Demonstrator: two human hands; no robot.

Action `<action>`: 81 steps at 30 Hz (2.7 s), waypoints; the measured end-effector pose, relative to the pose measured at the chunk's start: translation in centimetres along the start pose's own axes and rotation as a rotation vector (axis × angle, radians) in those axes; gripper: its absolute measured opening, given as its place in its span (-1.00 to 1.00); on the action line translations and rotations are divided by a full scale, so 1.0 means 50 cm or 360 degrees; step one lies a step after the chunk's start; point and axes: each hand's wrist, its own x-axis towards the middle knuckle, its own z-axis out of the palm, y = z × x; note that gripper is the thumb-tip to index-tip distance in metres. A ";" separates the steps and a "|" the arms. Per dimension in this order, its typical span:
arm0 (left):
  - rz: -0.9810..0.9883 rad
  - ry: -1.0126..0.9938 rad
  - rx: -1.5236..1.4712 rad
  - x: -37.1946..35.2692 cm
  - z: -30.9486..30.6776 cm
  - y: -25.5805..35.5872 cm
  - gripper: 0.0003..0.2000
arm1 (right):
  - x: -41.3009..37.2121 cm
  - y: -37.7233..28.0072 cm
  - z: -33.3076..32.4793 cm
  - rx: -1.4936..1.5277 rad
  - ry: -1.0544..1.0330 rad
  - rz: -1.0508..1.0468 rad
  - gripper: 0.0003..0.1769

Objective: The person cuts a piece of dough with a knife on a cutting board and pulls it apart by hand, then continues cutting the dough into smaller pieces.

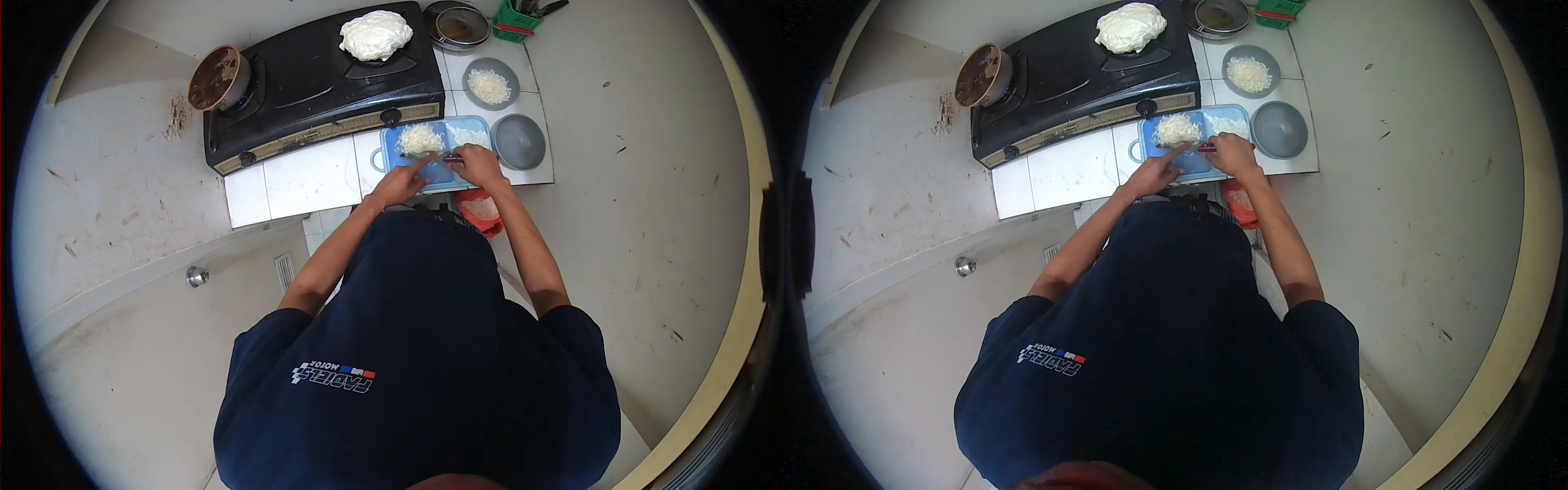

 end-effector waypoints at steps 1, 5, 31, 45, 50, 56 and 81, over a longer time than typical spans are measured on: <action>0.0082 -0.0074 0.0008 0.011 0.008 -0.006 -0.18 | -0.006 -0.001 0.009 0.0015 0.0114 -0.0022 -0.68; 0.0082 -0.0235 0.0156 0.040 0.010 0.002 -0.16 | -0.029 -0.009 0.015 0.0008 0.0156 0.0080 -0.67; 0.0483 0.0035 0.0620 0.183 0.070 -0.029 -0.64 | -0.381 -0.045 0.133 0.1162 0.0725 0.1056 -0.68; 0.0818 0.0198 0.1065 0.166 0.038 -0.028 -0.81 | -0.458 -0.070 0.197 0.1115 0.0702 0.1263 -0.57; 0.0736 -0.0008 0.0934 0.231 0.070 -0.014 -0.75 | -0.459 -0.084 0.185 0.1136 0.0761 0.1299 -0.58; 0.0668 -0.0325 0.0911 0.257 0.151 0.035 -0.52 | -0.463 -0.121 0.185 0.1192 0.0910 0.1362 -0.60; 0.0753 -0.0553 0.0843 0.311 0.128 -0.005 -0.80 | -0.383 -0.229 0.238 0.1403 0.1304 0.1702 -0.57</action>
